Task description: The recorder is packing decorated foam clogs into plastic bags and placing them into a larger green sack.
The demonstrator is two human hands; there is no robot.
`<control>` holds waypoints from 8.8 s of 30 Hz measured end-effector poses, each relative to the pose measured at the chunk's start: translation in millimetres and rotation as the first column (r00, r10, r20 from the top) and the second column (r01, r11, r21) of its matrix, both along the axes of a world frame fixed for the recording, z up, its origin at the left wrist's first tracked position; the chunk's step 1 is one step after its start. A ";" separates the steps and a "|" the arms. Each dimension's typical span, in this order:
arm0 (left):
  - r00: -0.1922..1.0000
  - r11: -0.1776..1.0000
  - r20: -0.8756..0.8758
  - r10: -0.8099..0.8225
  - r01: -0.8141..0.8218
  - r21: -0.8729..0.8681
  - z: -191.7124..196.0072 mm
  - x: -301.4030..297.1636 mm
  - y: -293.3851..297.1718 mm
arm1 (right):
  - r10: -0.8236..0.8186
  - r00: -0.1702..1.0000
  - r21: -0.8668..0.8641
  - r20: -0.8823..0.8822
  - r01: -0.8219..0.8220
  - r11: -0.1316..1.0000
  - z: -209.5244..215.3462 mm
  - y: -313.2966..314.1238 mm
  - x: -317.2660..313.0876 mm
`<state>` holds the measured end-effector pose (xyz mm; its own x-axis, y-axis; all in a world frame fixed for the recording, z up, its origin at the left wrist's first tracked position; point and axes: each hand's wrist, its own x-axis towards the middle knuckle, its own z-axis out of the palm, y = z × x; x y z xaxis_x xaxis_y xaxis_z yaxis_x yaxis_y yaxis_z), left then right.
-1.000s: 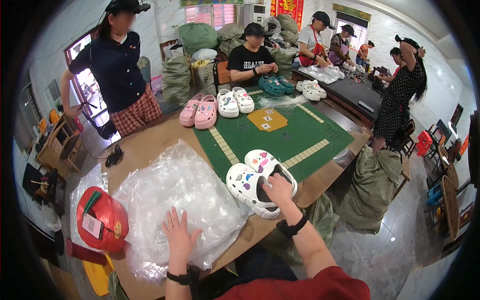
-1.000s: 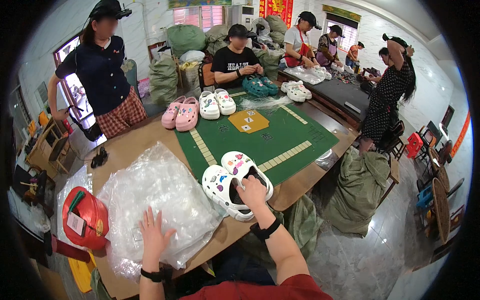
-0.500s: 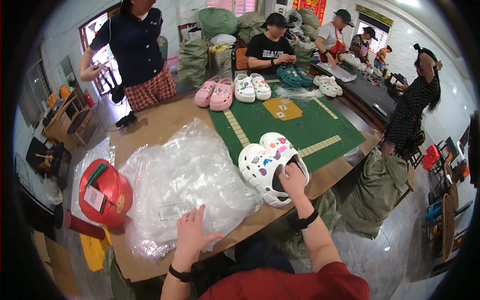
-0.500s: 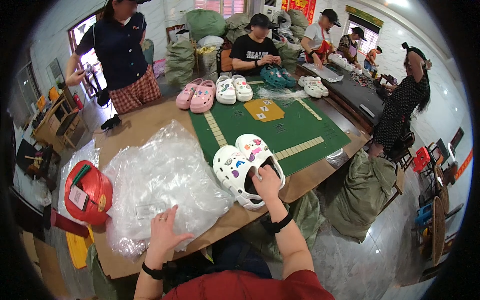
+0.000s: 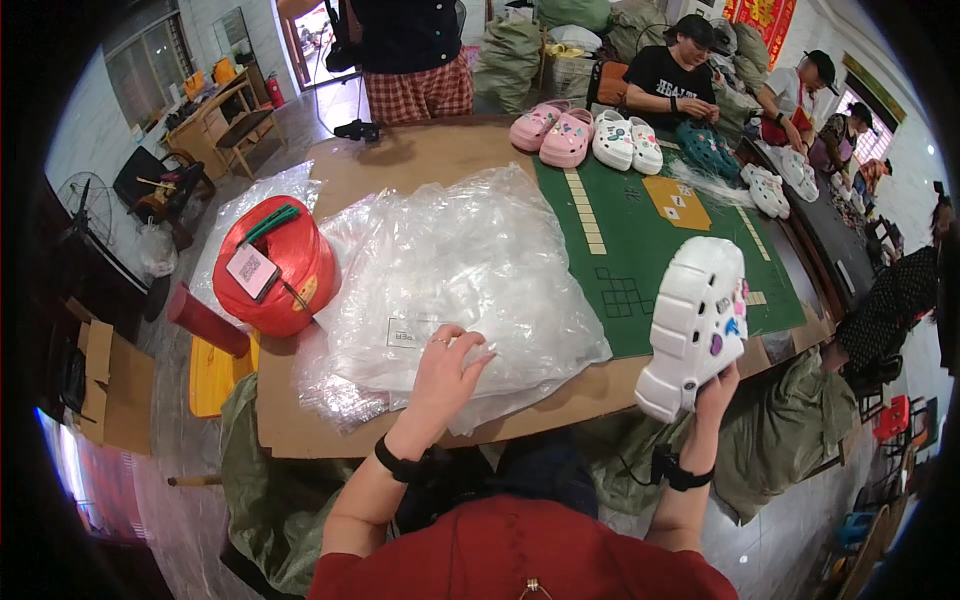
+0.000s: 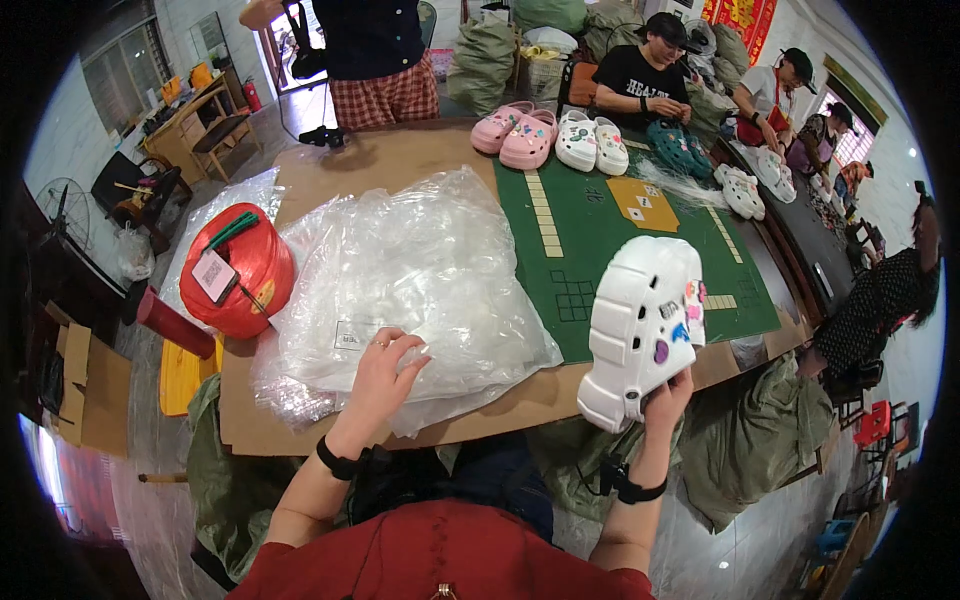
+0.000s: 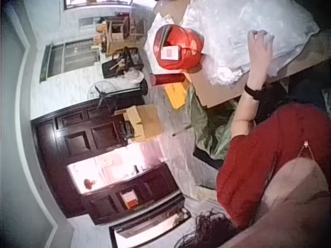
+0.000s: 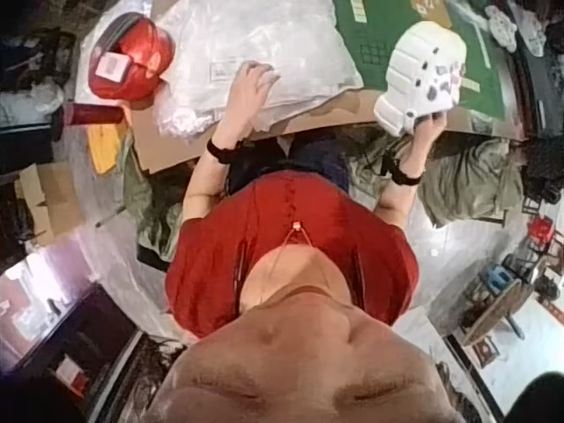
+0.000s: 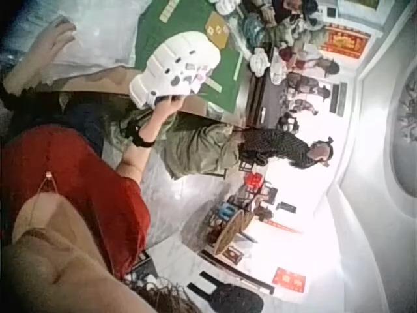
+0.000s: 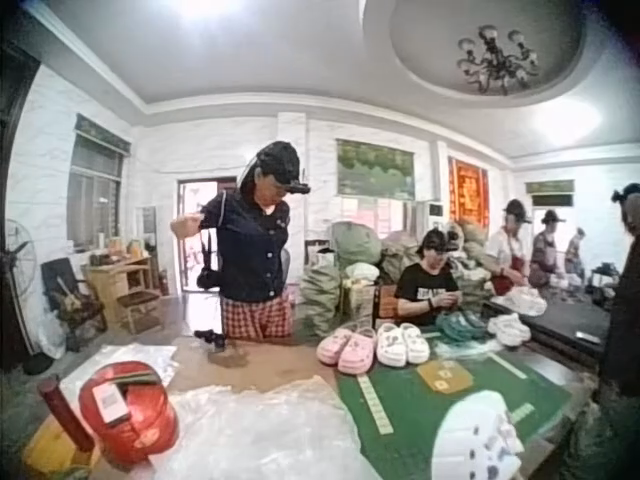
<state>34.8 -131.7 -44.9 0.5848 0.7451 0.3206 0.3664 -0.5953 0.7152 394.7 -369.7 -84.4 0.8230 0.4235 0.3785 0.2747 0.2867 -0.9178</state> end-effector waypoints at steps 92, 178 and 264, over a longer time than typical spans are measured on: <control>0.811 0.777 0.572 -0.122 0.437 -0.454 46.6 -74.3 -16.6 | 0.322 0.762 -0.512 0.562 0.014 0.859 61.1 234.3 -219.9; 0.911 0.534 0.349 0.218 0.188 -0.824 -14.1 -63.8 69.9 | 0.567 0.754 -0.347 -0.332 -0.656 0.670 32.6 180.8 -64.7; 0.921 0.890 -0.028 0.389 -0.367 0.270 18.5 -11.7 -19.7 | 0.647 0.661 0.404 -0.380 -0.510 0.759 58.7 145.2 -155.2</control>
<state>23.1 -151.5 -26.4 0.3064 0.8141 0.4933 0.6487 -0.5578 0.5177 239.5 -224.5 -25.7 0.5363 0.8261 0.1731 -0.4691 0.4622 -0.7525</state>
